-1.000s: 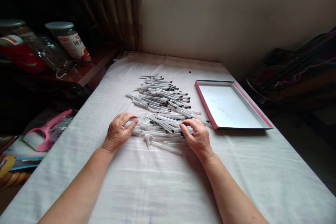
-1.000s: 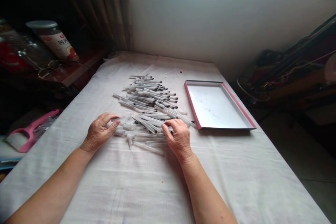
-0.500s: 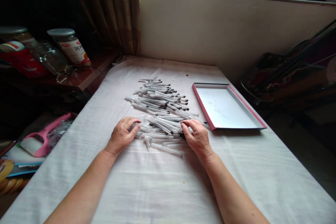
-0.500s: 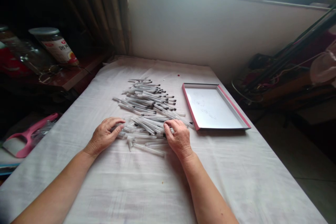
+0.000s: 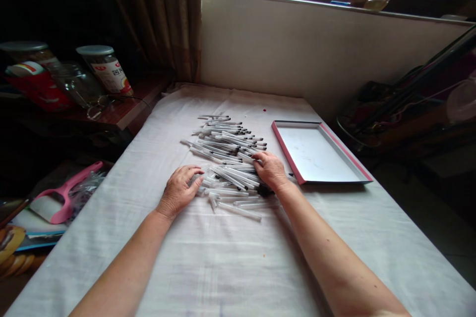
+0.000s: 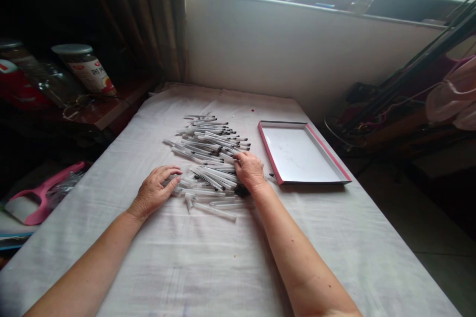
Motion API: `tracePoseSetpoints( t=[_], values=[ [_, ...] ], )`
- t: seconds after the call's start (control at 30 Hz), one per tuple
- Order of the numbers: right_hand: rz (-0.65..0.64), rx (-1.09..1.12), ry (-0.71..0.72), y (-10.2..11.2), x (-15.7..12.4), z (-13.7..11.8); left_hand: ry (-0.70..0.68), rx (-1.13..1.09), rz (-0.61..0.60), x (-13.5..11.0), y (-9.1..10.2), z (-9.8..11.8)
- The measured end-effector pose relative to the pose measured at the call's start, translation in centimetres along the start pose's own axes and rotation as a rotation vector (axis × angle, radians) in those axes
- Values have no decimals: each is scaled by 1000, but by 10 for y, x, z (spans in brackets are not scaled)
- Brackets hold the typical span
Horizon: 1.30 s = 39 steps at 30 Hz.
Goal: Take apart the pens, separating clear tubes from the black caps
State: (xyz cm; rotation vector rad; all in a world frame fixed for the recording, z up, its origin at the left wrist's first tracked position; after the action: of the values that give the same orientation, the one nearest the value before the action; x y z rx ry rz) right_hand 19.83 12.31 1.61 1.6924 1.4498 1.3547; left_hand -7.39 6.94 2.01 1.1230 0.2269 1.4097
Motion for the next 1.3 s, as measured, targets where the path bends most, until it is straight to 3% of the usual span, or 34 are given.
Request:
tracePoseSetpoints(
  t=[0.27, 0.4, 0.53, 0.67, 0.77, 0.93, 1.03, 1.13, 1.2, 1.3],
  values=[
    [-154, -90, -56, 19, -10, 8, -4, 7, -14, -1, -3, -1],
    [-177, -155, -19, 26, -5, -14, -10, 9, 1, -1, -4, -2],
    [-221, -124, 122, 10, 5, -63, -21, 7, 17, -1, -3, -1],
    [-349, -199, 210, -18, 17, -104, -26, 6, 27, -1, -1, -1],
    [-452, -281, 213, -33, 27, -120, -28, 5, 36, -1, -1, -1],
    [-509, -313, 206, -41, 41, -135, -37, 14, 48, -1, -2, -1],
    [-490, -307, 238, -36, 40, -144, -40, 69, 116, 0, 5, 1],
    [-441, -244, 261, -22, 29, -150, -31, 211, 280, -1, 24, 4],
    [-426, -141, 265, -11, 15, -148, -39, 298, 358, -2, 34, 8],
    [-327, 157, 289, 8, -7, -138, -125, 342, 347, -2, 36, 17]
  ],
)
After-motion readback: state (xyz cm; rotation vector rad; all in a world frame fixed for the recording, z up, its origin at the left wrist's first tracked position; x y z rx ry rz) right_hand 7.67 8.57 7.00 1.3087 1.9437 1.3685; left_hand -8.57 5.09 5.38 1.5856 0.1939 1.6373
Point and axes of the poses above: each hand's wrist, its own x-axis towards the middle knuckle, its own y-axis out of the back of the hand, z = x × y, the point moved 8 cm from there along x, towards the middle knuckle, and after that the axes turned 1 degree about x, right-handed, at the moved point
